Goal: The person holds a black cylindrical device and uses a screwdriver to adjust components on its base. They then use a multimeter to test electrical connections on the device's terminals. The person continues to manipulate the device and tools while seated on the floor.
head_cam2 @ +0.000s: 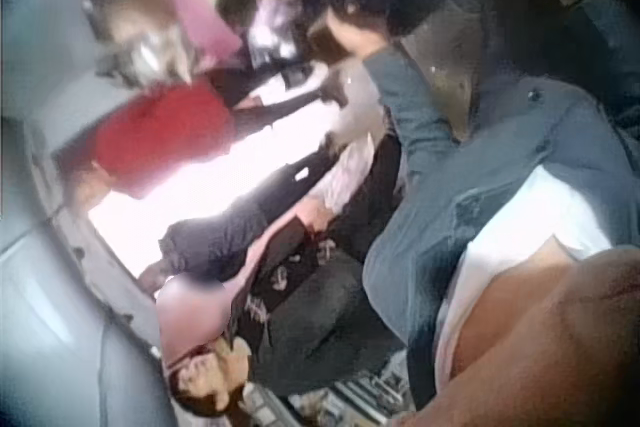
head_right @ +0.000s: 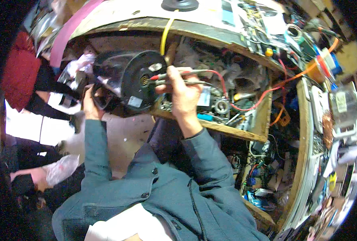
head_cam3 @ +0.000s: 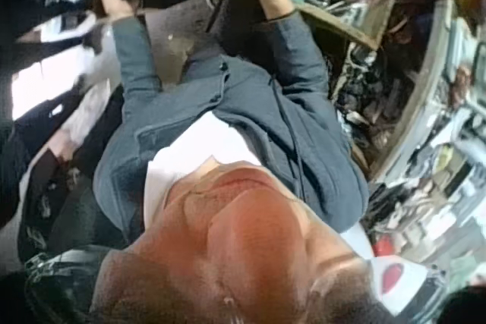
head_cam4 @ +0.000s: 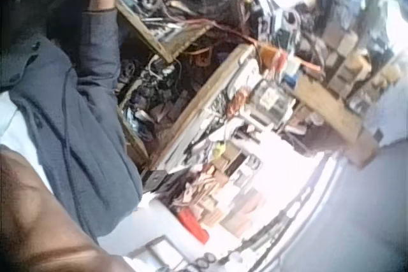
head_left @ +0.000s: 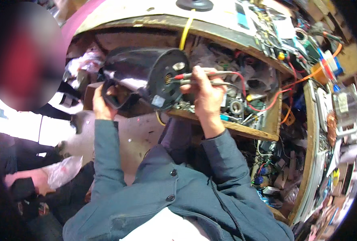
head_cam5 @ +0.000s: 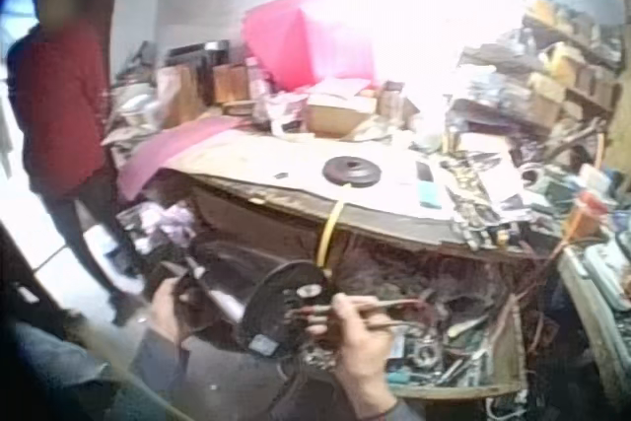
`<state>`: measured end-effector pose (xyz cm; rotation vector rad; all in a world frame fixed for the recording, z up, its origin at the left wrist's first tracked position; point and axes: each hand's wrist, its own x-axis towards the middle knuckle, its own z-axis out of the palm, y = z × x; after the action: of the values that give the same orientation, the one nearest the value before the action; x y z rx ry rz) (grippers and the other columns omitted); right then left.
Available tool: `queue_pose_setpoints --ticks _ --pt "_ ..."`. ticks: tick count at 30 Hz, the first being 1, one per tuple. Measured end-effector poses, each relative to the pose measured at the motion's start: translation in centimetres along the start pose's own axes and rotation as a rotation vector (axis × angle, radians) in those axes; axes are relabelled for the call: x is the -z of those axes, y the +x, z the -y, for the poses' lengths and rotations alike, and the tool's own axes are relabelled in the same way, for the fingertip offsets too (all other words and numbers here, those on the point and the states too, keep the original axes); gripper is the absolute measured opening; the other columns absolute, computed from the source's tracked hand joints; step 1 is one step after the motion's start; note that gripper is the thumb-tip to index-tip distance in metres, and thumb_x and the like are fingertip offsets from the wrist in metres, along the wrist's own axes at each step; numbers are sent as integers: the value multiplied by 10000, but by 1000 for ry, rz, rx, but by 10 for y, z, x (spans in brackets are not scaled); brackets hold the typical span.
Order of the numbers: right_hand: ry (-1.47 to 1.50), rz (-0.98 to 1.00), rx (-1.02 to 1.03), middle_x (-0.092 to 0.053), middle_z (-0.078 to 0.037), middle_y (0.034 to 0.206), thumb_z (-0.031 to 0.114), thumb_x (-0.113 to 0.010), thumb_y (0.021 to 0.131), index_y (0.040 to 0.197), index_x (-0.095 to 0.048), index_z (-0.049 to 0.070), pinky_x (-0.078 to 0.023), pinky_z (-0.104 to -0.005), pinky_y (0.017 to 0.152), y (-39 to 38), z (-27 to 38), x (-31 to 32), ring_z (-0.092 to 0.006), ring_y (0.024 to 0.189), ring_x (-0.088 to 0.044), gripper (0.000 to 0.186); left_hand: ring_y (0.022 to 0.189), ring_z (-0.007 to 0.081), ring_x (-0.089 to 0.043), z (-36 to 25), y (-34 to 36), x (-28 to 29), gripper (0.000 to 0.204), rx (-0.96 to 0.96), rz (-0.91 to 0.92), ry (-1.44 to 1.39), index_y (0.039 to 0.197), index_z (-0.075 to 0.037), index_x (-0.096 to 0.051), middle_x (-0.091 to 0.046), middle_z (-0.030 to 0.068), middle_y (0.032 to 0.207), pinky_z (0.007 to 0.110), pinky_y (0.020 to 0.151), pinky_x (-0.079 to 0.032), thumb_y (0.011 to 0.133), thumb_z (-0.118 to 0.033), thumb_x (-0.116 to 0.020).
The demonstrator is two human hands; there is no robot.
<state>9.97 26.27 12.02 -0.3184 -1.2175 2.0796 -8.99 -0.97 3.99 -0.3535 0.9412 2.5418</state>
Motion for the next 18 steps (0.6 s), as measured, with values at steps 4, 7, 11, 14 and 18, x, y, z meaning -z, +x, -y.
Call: queue_pose_setpoints --ticks 4,7,11,14,18 --pt "46 7 24 -740 -120 871 135 -730 1025 1021 -677 0 -665 -349 574 -2 -2 -6 -247 709 -780 144 704 181 -631 -4 -9 11 292 63 213 -80 923 -75 -625 -607 20 746 387 736 -568 1057 -288 -477" --pt "35 12 11 -743 -132 879 132 -719 1031 1027 -673 -2 -669 -360 568 -2 -1 -8 -266 739 -791 142 703 182 -626 3 -7 10 279 7 -2 -8 927 -76 -614 -596 19 742 377 726 -568 1058 -288 -488" --pt "50 -1 -5 -740 -129 863 143 -724 1028 1027 -673 -3 -663 -356 564 0 -2 -5 -264 719 -786 156 705 173 -625 5 -12 3 260 29 -15 -17 949 -82 -605 -595 16 747 348 710 -573 1060 -288 -492" --pt "22 10 8 -738 -129 856 147 -728 1024 1023 -672 -7 -660 -353 561 2 0 -6 -254 699 -778 164 709 169 -626 5 -5 13 254 36 31 -10 984 -78 -612 -602 17 755 339 710 -578 1066 -294 -506" --pt "-18 4 13 -738 -130 851 145 -733 1020 1015 -672 -11 -656 -350 559 4 3 -9 -239 674 -766 167 740 163 -629 6 0 15 255 47 -4 -26 1066 -67 -641 -617 27 776 333 718 -584 1068 -317 -594"
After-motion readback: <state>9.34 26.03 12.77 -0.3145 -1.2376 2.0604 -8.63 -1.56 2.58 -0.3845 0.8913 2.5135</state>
